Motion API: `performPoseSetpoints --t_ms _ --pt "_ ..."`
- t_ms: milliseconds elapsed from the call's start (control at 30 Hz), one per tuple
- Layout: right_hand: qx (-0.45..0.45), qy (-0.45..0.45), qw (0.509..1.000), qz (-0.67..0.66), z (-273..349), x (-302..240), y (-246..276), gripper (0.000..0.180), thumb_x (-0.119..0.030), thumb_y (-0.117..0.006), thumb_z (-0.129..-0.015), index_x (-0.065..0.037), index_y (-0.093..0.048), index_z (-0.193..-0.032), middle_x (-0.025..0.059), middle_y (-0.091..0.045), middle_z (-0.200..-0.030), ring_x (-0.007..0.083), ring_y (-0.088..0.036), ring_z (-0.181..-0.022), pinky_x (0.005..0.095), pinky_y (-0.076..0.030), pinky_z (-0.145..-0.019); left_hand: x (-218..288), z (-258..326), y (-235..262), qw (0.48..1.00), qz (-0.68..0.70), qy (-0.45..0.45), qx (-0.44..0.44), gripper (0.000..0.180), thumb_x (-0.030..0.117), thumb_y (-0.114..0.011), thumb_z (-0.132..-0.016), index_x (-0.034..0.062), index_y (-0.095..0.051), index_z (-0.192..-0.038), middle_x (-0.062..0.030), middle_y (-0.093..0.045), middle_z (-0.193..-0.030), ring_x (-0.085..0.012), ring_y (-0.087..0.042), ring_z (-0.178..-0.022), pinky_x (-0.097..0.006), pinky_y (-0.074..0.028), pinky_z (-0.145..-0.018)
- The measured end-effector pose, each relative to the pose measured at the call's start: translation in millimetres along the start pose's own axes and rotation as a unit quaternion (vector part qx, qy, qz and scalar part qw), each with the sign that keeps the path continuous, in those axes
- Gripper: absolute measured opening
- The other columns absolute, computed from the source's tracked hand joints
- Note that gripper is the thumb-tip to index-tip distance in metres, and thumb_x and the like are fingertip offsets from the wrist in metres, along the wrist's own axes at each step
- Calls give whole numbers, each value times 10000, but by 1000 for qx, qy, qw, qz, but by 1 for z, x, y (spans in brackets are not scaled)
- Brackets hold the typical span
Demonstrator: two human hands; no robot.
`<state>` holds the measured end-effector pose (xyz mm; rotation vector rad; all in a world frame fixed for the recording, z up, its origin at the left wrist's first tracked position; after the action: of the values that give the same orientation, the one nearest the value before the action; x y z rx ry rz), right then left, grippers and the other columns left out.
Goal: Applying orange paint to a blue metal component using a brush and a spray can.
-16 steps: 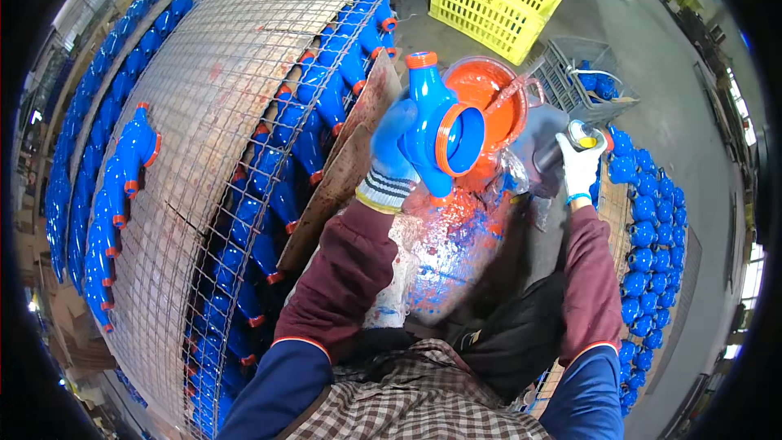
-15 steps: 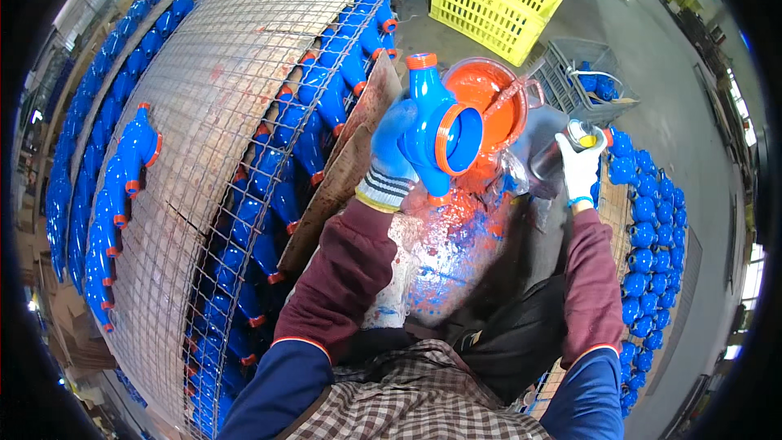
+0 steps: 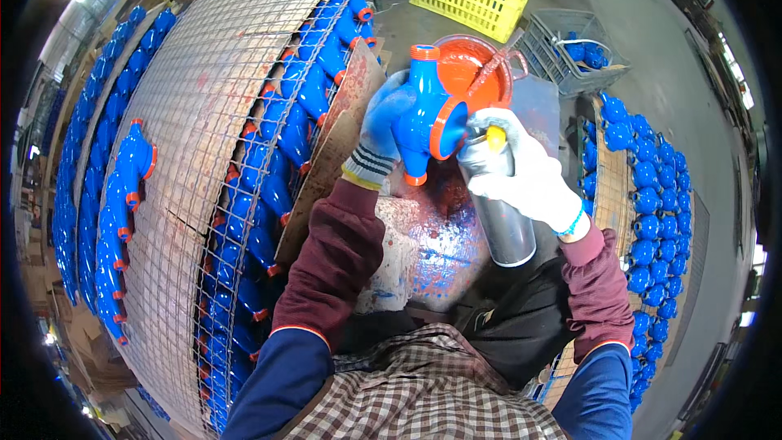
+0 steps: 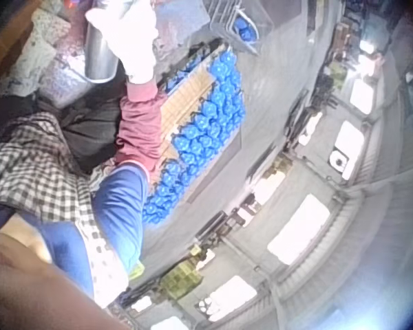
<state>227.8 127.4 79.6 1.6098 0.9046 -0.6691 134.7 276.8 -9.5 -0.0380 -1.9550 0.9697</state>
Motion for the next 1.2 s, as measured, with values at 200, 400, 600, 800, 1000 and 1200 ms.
performPoseSetpoints --t_ms 200,400,600,800,1000,1200 --pt "221 -22 957 -186 13 38 54 624 -99 -743 -773 -78 -420 -1306 69 -617 -1052 170 -597 -984 300 -494 -889 -12 6 19 970 145 27 193 438 316 -609 -874 48 -515 -1207 -87 -613 -1070 -223 -628 -987 -364 -527 -873" --pt "423 -119 896 59 32 143 125 715 -164 -818 -736 -54 -423 -1322 113 -619 -1134 182 -605 -1023 299 -472 -927 -18 3 21 932 260 53 247 494 471 -599 -858 127 -518 -1203 -120 -603 -1106 -288 -605 -992 -469 -524 -845" --pt "425 -204 873 125 51 217 132 718 -244 -862 -676 -24 -479 -1242 126 -595 -1150 227 -587 -1026 343 -460 -908 -17 10 -2 904 314 75 280 481 566 -576 -840 150 -567 -1081 -67 -619 -1006 -266 -617 -906 -450 -536 -788" --pt "417 -119 892 126 59 203 128 647 -90 -805 -730 0 -432 -1251 142 -594 -1181 244 -589 -1052 351 -461 -957 39 4 -42 944 313 -44 95 352 301 -660 -803 129 -553 -1090 -65 -607 -952 -228 -607 -884 -390 -523 -812" --pt "431 -171 868 177 72 220 153 631 -238 -777 -807 8 -464 -1297 153 -539 -1270 242 -526 -1164 358 -411 -1007 182 31 -7 963 74 -157 205 397 100 -700 -746 38 -551 -1108 -96 -630 -986 -240 -631 -885 -399 -548 -815" --pt "426 -95 890 133 103 195 170 576 -149 -772 -803 12 -483 -1275 152 -538 -1282 260 -528 -1172 379 -424 -1005 346 112 105 696 -603 -97 377 630 203 -793 -657 -4 -540 -1195 -172 -647 -1045 -257 -666 -903 -376 -568 -789"
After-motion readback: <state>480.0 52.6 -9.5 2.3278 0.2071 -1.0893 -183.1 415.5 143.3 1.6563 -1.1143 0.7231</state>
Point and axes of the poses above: each hand's wrist, its own z-axis away from the middle knuckle, its own y-axis out of the back of the hand, x = y × z, the point moved 8 cm from there along -z, towards the middle knuckle
